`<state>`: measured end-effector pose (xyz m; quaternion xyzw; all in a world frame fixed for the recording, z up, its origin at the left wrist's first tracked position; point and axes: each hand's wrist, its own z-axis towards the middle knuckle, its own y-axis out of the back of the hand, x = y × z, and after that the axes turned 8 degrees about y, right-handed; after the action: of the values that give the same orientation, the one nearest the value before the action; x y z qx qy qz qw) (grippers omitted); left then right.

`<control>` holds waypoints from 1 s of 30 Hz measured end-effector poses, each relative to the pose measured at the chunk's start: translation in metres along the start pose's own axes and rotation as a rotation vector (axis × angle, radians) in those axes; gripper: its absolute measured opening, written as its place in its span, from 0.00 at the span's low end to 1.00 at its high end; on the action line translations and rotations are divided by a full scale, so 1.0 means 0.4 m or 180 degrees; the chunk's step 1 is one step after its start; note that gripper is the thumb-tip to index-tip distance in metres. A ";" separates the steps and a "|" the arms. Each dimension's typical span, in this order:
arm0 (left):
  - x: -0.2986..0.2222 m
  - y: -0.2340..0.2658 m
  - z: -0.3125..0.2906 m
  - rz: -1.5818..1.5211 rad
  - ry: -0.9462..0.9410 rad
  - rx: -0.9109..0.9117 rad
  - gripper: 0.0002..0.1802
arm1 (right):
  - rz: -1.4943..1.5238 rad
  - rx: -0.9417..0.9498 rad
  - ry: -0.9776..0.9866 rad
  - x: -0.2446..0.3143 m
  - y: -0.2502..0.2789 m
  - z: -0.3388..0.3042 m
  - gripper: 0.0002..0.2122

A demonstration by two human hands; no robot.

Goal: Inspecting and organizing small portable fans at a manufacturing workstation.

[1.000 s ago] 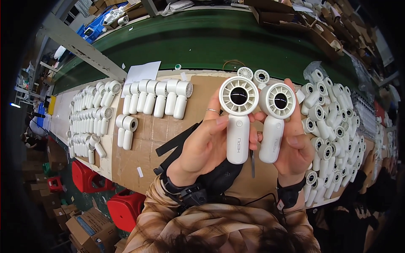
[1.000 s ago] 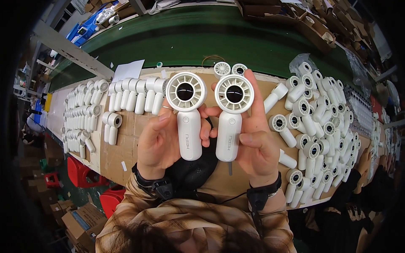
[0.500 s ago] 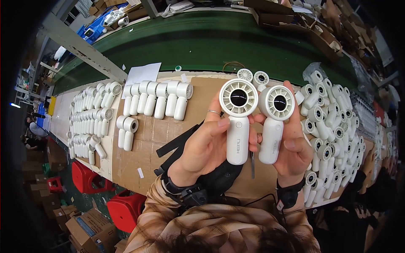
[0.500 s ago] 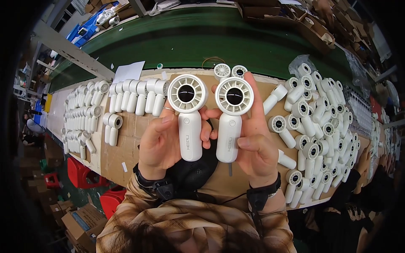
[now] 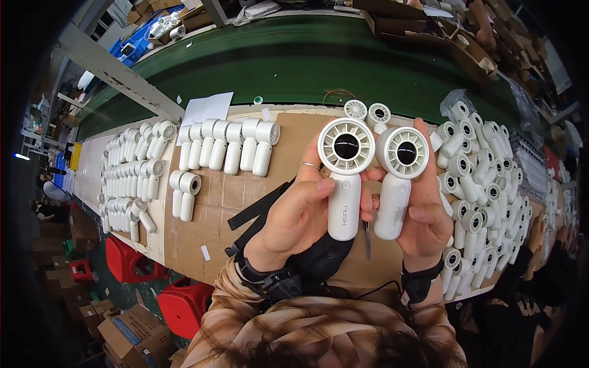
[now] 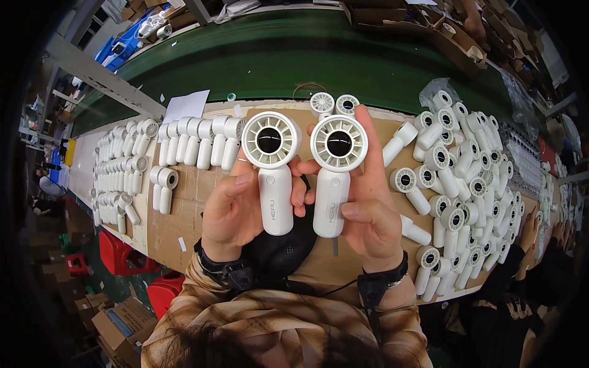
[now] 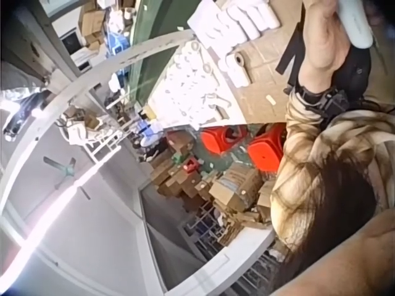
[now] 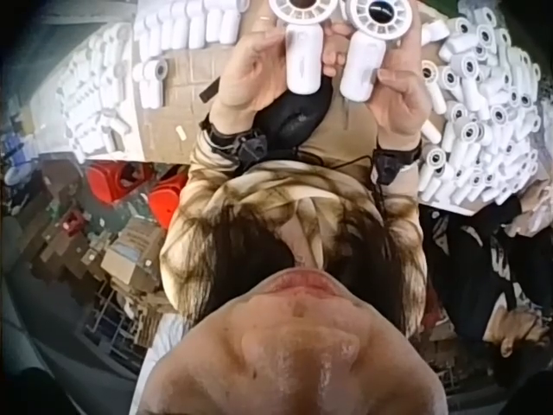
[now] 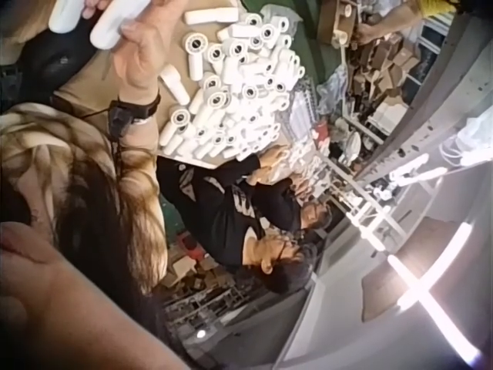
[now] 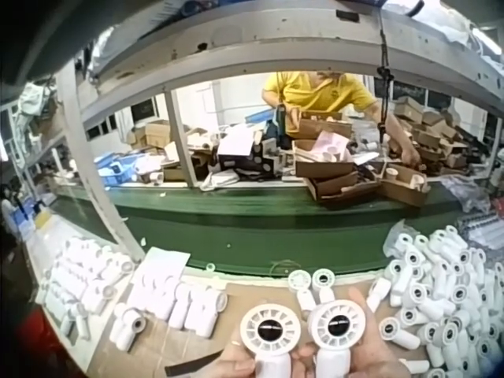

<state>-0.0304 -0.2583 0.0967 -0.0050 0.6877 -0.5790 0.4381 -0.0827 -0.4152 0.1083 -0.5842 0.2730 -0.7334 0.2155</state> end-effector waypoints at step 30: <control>0.005 -0.004 0.004 -0.0101 -0.0032 -0.0036 0.36 | 0.0166 0.0239 0.0104 -0.005 0.010 -0.004 0.44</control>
<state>-0.0315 -0.2609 0.0969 -0.0213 0.6885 -0.5820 0.4322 -0.0839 -0.4167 0.1038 -0.5563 0.2638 -0.7467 0.2519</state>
